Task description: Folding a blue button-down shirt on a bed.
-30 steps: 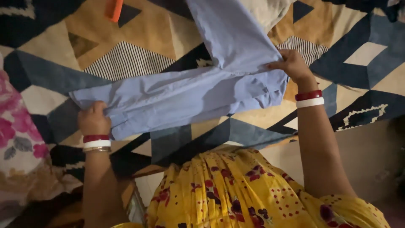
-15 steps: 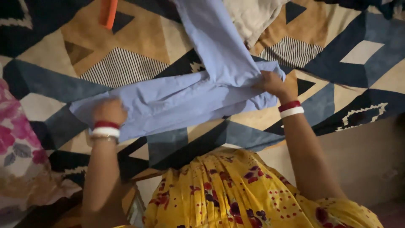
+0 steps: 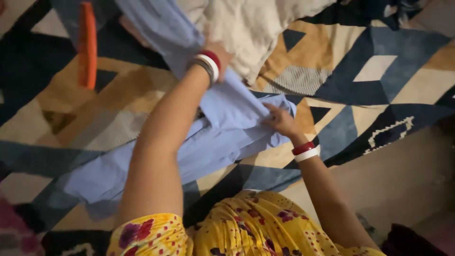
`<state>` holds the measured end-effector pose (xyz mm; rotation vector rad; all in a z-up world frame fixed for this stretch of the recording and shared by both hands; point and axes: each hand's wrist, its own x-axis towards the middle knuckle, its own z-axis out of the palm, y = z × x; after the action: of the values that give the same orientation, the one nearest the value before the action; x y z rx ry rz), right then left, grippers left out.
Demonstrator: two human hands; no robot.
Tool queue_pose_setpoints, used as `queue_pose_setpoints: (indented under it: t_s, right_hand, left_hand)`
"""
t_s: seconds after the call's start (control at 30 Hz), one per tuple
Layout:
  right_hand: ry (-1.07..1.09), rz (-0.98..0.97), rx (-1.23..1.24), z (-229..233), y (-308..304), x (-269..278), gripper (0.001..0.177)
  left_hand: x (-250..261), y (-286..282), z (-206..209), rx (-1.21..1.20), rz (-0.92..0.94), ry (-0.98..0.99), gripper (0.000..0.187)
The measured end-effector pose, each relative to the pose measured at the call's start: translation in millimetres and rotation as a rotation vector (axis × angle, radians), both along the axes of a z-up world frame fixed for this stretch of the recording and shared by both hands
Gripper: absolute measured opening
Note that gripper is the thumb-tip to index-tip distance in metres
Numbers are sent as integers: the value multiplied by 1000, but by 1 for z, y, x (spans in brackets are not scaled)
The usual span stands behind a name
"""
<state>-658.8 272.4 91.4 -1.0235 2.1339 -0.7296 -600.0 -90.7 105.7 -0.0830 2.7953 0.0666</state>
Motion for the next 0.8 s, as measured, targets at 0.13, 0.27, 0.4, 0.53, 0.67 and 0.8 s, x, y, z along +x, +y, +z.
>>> queue_pose_setpoints:
  t_s: [0.13,0.27,0.4,0.53,0.67,0.8]
  right_hand:
    - [39,49,89,-5,2,0,27]
    - [93,85,25,-19,10,0,24]
    - [290,256,-120,-24,20,1,22]
    - [292,312,-100,-8,27,14,28]
    - [427,362,-105,-12,35,23,33]
    - [469,419,-93,-12,37,25,34]
  left_hand:
    - [-3,-107,-57,-295,164,-103,43]
    - [119,-176,44,-152,215,-224,41]
    - [277,-202,124,22,309,-364,41]
    - [440,-149,176,194,376,-488,44]
    - [535,-12,208,368,434,-622,48]
    - [582,170,187,608,262,-411,44]
